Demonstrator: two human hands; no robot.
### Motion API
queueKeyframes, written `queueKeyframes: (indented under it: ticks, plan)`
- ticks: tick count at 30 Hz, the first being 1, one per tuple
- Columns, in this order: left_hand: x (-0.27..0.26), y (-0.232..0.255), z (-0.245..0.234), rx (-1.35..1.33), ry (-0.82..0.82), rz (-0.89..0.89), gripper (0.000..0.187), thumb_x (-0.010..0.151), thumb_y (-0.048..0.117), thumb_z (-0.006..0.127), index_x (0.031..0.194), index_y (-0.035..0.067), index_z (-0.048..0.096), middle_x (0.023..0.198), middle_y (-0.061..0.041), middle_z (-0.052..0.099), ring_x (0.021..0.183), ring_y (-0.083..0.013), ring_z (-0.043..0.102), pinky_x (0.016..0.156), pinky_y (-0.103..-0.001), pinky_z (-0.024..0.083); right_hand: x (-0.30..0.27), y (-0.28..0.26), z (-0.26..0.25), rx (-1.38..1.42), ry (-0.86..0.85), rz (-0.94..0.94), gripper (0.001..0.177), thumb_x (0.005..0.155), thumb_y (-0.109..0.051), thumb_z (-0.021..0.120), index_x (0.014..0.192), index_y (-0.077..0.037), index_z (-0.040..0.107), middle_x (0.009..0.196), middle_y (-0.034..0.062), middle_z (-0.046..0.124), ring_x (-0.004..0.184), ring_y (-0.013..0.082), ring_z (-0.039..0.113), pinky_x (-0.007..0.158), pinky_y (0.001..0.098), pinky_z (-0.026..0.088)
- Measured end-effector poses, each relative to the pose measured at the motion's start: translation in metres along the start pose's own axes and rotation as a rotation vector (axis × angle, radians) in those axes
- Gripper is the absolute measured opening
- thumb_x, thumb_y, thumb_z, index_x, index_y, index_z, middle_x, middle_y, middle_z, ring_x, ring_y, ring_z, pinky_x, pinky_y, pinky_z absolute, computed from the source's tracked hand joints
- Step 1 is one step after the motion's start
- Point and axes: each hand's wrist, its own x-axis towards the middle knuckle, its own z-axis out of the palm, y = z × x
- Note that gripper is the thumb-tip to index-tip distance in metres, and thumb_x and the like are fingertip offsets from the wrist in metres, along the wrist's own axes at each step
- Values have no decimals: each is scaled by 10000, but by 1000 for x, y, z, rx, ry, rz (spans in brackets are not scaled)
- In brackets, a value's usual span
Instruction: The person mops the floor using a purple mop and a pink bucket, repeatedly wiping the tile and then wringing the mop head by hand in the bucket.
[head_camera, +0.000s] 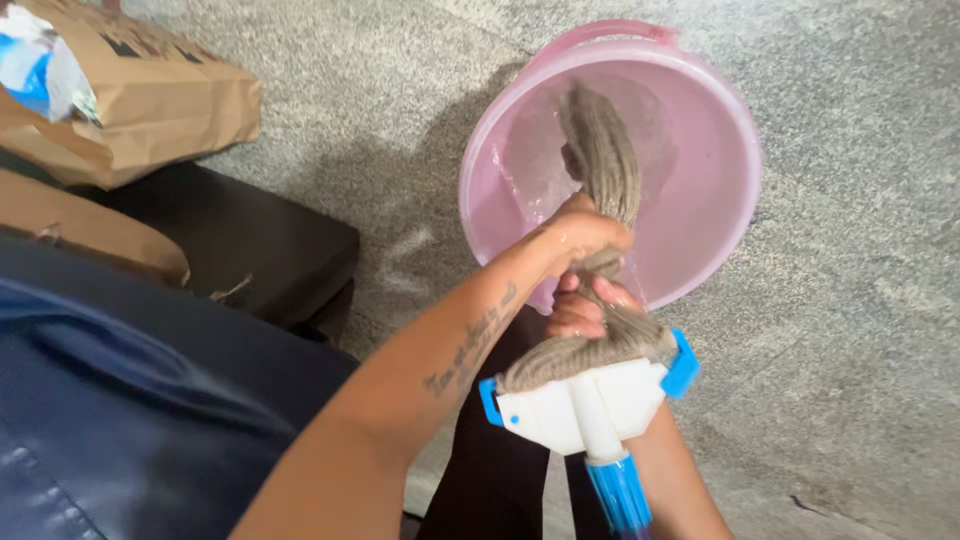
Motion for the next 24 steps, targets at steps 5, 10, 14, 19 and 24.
queueKeyframes:
  ticks: [5, 10, 14, 19, 24]
  plan:
    - [33, 24, 17, 768, 151, 67, 877, 793, 191, 991, 1558, 45, 589, 1371, -220, 834, 1258, -384, 838, 1065, -464, 683, 40, -32, -38, -142, -95, 15, 314, 1167, -327, 725, 1193, -18, 675, 836, -16, 570, 746, 112, 552, 925, 338, 546]
    - [35, 33, 37, 1043, 132, 14, 979, 916, 185, 870, 1744, 85, 356, 1473, -288, 797, 1374, -471, 802, 1143, -531, 663, 53, -39, -61, -44, -132, -56, 253, 1206, -296, 675, 1183, -44, 672, 891, 29, 634, 750, 130, 583, 844, 316, 566]
    - [36, 32, 45, 1127, 145, 67, 913, 904, 194, 915, 1653, 87, 403, 1497, -288, 755, 1406, -481, 770, 1150, -539, 650, 58, -40, -76, -10, -132, -85, 319, 1197, -357, 686, 1237, -40, 680, 959, 64, 683, 834, 194, 657, 895, 382, 601]
    - [32, 32, 52, 1110, 91, 11, 896, 918, 191, 874, 1671, 90, 400, 1466, -297, 785, 1411, -501, 776, 1182, -547, 642, 43, -39, -80, -30, -108, -122, 415, 1187, -434, 699, 1305, -36, 691, 1043, 108, 744, 939, 273, 751, 960, 465, 645]
    - [21, 27, 36, 798, 64, 31, 1094, 916, 230, 872, 1759, -82, 249, 1492, -407, 724, 1400, -521, 774, 1217, -512, 613, -7, -37, -35, -256, 131, -221, 701, 1124, -622, 717, 1448, 0, 699, 1246, 196, 814, 1157, 399, 842, 1072, 580, 670]
